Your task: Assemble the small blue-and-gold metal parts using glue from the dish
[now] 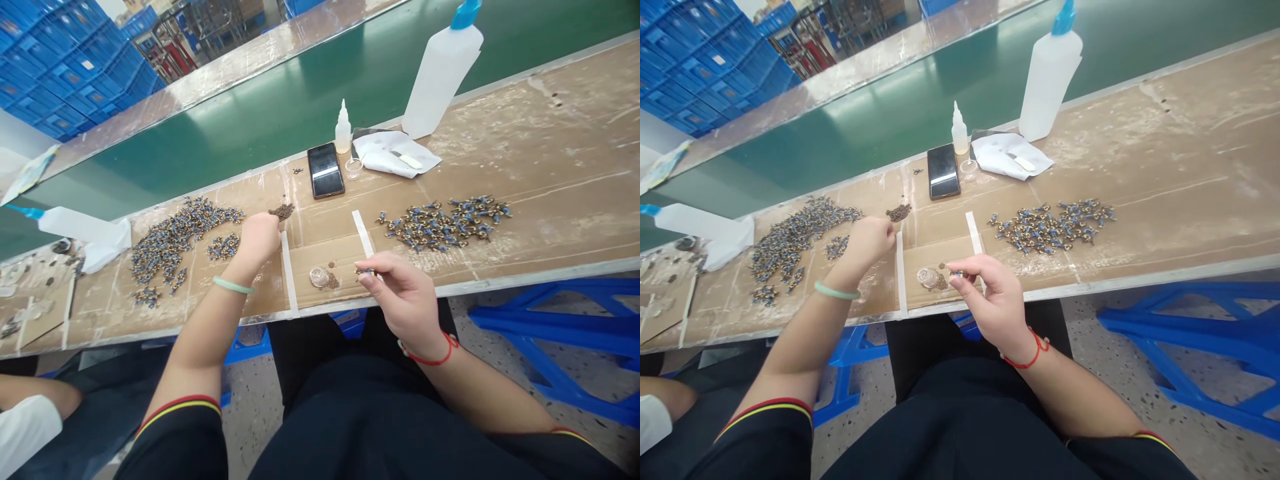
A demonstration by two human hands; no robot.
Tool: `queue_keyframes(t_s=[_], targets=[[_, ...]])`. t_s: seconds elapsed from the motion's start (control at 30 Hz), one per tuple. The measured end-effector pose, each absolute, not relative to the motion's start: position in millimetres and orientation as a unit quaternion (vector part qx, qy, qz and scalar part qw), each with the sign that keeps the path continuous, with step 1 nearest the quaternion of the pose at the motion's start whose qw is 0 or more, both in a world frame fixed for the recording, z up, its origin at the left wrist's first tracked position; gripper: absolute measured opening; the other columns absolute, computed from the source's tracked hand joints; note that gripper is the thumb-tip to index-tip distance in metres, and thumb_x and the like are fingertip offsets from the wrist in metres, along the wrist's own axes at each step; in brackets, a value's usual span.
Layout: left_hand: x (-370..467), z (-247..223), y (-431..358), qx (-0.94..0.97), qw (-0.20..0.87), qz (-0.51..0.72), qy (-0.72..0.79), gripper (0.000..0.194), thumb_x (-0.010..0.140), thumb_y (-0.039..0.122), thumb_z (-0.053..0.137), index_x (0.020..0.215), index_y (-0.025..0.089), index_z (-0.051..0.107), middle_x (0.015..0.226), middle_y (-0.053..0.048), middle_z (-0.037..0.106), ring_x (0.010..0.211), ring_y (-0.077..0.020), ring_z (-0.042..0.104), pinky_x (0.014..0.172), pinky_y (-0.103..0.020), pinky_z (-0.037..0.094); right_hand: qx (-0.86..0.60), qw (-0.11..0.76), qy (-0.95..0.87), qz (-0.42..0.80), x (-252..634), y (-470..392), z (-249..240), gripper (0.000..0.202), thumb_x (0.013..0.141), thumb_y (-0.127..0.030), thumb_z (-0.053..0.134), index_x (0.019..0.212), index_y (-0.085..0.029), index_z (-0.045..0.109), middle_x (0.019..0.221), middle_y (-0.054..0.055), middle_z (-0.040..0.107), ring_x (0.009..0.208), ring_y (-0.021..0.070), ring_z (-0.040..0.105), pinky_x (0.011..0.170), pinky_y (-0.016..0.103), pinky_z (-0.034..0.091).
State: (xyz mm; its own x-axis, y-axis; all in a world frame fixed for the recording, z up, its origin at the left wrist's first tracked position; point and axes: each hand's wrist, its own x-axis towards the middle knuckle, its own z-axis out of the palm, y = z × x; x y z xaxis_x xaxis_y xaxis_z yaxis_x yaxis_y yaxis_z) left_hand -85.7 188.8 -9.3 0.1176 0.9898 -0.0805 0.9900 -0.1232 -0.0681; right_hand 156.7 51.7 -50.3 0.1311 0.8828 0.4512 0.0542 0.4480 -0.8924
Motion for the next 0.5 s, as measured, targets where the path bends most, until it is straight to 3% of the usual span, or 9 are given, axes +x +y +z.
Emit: queue_keyframes(t_s=[0.07, 0.17, 0.23, 0.33, 0.5], targets=[[-88.9, -5.2, 164.7, 0.760, 0.017, -0.003, 0.650, 0.024, 0.091, 0.014, 0.056, 0.084, 0.015, 0.079, 0.091, -0.016, 0.080, 0.094, -0.0313, 0.075, 0.089, -0.042, 0.057, -0.415, 0.640, -0.559, 0.326, 153.3, 52.0, -48.9, 0.014, 0.094, -0.017, 0.077, 0.101, -0.029, 0.083, 0.087, -0.001, 0.079, 0.073, 0.0140, 0.067, 0.070, 0.028, 0.056], [-82.7, -8.3, 115.4, 0.791, 0.108, 0.195, 0.570, 0.019, 0.096, 0.021, 0.060, 0.085, 0.020, 0.076, 0.083, -0.009, 0.077, 0.080, -0.0231, 0.072, 0.079, -0.037, 0.059, -0.423, 0.675, -0.498, 0.343, 139.8, 55.2, -45.2, 0.006, 0.095, -0.027, 0.079, 0.099, -0.028, 0.083, 0.083, 0.000, 0.076, 0.073, 0.0147, 0.069, 0.066, 0.028, 0.056], [-66.2, -16.5, 80.6, 0.804, 0.179, 0.302, 0.479, 0.012, 0.096, 0.023, 0.067, 0.088, 0.022, 0.076, 0.082, -0.006, 0.077, 0.076, -0.0201, 0.070, 0.074, -0.034, 0.059, -0.420, 0.700, -0.443, 0.370, 128.5, 58.0, -42.3, 0.011, 0.097, -0.037, 0.078, 0.101, -0.028, 0.082, 0.084, 0.000, 0.075, 0.072, 0.0143, 0.069, 0.065, 0.028, 0.058], [-29.7, -30.4, 39.7, 0.797, 0.214, 0.409, 0.389, 0.009, 0.094, 0.018, 0.072, 0.096, 0.025, 0.077, 0.093, -0.007, 0.080, 0.081, -0.0201, 0.074, 0.077, -0.034, 0.062, -0.415, 0.715, -0.391, 0.406, 117.8, 59.8, -38.6, 0.019, 0.099, -0.046, 0.076, 0.104, -0.028, 0.080, 0.085, 0.000, 0.073, 0.074, 0.0136, 0.069, 0.069, 0.028, 0.059], [9.3, -38.8, 18.4, 0.735, 0.274, 0.506, 0.359, 0.013, 0.098, 0.018, 0.067, 0.103, 0.023, 0.077, 0.095, -0.010, 0.081, 0.080, -0.0208, 0.075, 0.074, -0.035, 0.063, -0.437, 0.723, -0.357, 0.398, 122.3, 55.3, -33.5, 0.019, 0.096, -0.043, 0.080, 0.105, -0.027, 0.080, 0.092, 0.002, 0.071, 0.076, 0.0137, 0.067, 0.071, 0.029, 0.057]])
